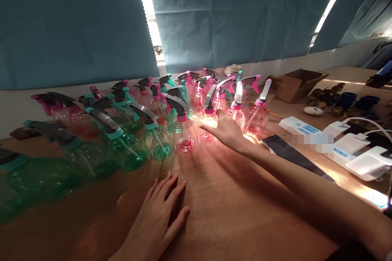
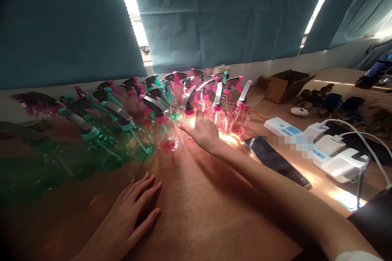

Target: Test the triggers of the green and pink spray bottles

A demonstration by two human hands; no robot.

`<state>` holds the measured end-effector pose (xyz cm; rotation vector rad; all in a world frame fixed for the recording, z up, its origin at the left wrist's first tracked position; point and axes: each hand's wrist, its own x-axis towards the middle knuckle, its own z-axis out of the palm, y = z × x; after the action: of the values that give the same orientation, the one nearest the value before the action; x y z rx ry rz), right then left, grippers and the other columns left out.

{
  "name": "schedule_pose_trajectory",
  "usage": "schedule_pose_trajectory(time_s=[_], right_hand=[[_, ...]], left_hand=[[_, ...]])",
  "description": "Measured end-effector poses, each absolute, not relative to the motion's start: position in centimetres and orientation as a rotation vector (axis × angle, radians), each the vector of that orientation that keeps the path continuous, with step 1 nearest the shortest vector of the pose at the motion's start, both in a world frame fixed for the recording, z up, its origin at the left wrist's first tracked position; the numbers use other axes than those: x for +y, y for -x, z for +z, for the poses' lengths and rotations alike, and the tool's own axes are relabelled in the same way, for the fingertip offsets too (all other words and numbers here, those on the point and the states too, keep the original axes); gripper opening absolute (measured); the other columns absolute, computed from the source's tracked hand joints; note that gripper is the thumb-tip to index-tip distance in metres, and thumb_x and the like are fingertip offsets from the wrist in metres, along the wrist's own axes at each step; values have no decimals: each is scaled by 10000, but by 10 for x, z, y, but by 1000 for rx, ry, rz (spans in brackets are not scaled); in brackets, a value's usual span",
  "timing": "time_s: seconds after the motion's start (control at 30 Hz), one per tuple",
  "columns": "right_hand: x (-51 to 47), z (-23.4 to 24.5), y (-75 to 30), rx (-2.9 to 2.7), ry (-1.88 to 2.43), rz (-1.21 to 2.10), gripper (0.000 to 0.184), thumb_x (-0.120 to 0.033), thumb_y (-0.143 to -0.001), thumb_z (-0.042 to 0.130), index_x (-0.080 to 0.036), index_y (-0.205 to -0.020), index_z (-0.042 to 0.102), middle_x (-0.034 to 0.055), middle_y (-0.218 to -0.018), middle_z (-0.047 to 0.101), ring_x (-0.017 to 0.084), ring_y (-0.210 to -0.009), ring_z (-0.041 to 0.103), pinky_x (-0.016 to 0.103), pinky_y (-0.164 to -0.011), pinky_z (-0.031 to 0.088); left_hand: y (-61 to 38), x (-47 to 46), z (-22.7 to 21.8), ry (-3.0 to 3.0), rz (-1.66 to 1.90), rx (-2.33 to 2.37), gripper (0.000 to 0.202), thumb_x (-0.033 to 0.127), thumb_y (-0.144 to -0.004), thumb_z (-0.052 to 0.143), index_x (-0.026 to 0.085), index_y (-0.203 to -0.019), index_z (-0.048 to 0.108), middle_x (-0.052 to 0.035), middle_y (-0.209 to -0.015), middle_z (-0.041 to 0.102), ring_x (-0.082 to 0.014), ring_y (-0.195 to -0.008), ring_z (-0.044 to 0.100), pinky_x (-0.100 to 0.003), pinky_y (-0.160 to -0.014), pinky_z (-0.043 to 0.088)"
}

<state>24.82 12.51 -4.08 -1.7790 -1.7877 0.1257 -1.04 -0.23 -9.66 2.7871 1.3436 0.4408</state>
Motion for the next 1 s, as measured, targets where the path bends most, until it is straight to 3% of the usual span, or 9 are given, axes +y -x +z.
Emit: schedule_pose_trajectory(time_s=[0.37, 0.5, 0.73, 0.83, 1.0], right_hand=[[86, -32, -256, -1852, 1848, 76, 666, -634, -819, 573, -110, -1228, 532, 167, -1105, 667, 348, -906, 667, 385, -660, 463], [49, -32, -259, -1907, 1811, 51, 597, -605, -834, 575, -135, -1200, 533, 130, -1034, 682, 325, -814, 677, 365, -608, 442], [4, -33, -252, -1999, 1473, 237, 494, -583, -780, 655, -197, -1075, 570, 95, -976, 695, 302, -847, 666, 382, -674, 476], [-2, -37, -242, -2026, 1305, 349, 477, -524, -757, 698, -203, -1088, 578, 112, -1056, 693, 305, -895, 661, 421, -744, 499], [-3, -27, -222, -2187, 898, 591, 483, -334, -767, 702, -168, -1198, 560, 128, -1165, 666, 292, -1112, 596, 429, -938, 482]], left_hand=[[-6, -5, -97, -2646, 613, 1355, 353, 361, -952, 495, 269, -1291, 526, -85, -1340, 558, -301, -1274, 507, -560, -1104, 353], [-15, -7, -94, -2520, 707, 1361, 422, 364, -933, 542, 264, -1332, 446, -92, -1323, 551, -305, -1251, 516, -554, -1095, 366], [-27, -9, -90, -2241, 815, 1334, 751, 389, -857, 661, 282, -1456, 222, -126, -1461, 398, -334, -1345, 413, -558, -1096, 352], [-26, -11, -89, -2188, 857, 1296, 840, 404, -814, 710, 289, -1466, 193, -131, -1455, 423, -355, -1341, 419, -587, -1090, 340], [-16, -15, -85, -2127, 911, 1234, 919, 448, -742, 763, 301, -1464, 214, -119, -1394, 488, -365, -1246, 509, -572, -1015, 445]])
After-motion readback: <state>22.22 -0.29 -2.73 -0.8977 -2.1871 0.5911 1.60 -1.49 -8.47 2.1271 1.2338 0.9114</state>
